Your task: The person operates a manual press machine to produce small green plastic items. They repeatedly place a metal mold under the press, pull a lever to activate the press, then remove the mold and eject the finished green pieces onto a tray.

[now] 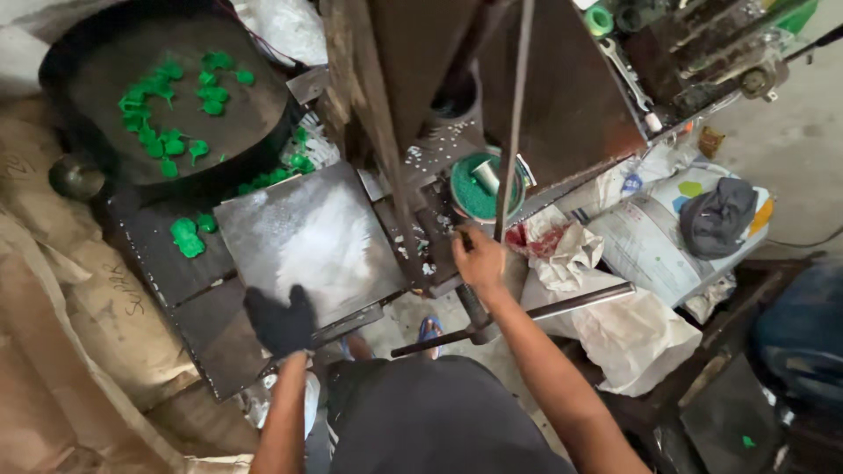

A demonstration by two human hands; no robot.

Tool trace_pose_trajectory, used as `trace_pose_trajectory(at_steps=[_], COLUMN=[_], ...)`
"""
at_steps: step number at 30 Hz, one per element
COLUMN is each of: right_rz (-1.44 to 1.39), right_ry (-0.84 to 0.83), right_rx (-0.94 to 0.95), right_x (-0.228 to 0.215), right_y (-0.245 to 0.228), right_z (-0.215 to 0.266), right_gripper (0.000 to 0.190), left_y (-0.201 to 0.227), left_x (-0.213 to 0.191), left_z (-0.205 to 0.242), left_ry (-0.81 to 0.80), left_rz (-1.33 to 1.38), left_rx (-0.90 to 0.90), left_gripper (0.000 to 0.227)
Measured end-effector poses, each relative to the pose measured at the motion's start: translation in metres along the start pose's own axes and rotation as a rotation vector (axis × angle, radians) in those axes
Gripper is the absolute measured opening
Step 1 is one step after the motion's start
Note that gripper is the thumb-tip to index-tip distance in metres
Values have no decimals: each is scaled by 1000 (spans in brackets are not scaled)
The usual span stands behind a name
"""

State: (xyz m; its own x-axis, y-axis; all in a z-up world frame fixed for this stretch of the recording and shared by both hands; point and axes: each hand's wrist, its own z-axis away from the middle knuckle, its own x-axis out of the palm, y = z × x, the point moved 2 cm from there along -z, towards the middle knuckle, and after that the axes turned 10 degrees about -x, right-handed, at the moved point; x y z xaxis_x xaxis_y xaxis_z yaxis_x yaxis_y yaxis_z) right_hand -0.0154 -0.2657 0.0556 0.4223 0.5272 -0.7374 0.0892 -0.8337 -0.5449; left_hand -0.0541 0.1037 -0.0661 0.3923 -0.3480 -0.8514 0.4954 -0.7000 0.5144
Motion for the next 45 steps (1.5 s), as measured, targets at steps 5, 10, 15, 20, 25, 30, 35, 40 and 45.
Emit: trace_pose_trajectory(at_steps=[5, 10, 15, 20, 25, 30, 35, 40, 45], right_rz=[-48, -136, -152, 131, -32, -1231, -1243, -1209, -887], right_ry=[37, 15, -56, -227, -181, -663, -1030, -502, 439], right_rx=[-37, -204, -529, -876, -257, 1018, 195, 1397, 1174], right_x=[-2, -15, -84, -156, -74, 67, 93, 82, -22], right_y=[-2, -8, 3, 91, 173, 173, 107, 125, 208], right_z=[-2, 0, 45, 87, 126, 204, 233, 248, 173], right_gripper=[17, 13, 12, 24, 34, 33, 49, 51, 49], left_y=[14, 0, 0, -11, -52, -83, -67, -20, -5], left_x=[1, -7, -23, -30, -45, -39, 12, 82, 125], left_z=[10, 9, 51, 90, 111, 140, 175, 205, 199], left_ry=[-130, -203, -177, -467, -490, -759, -1103, -1366, -1770], left_rz=[-102, -161, 334, 644, 612, 654, 453, 10, -344], left_rx=[-246, -147, 45, -150, -386, -165, -86, -58, 169], left_gripper=[98, 98, 44, 23, 18, 29, 52, 89, 73])
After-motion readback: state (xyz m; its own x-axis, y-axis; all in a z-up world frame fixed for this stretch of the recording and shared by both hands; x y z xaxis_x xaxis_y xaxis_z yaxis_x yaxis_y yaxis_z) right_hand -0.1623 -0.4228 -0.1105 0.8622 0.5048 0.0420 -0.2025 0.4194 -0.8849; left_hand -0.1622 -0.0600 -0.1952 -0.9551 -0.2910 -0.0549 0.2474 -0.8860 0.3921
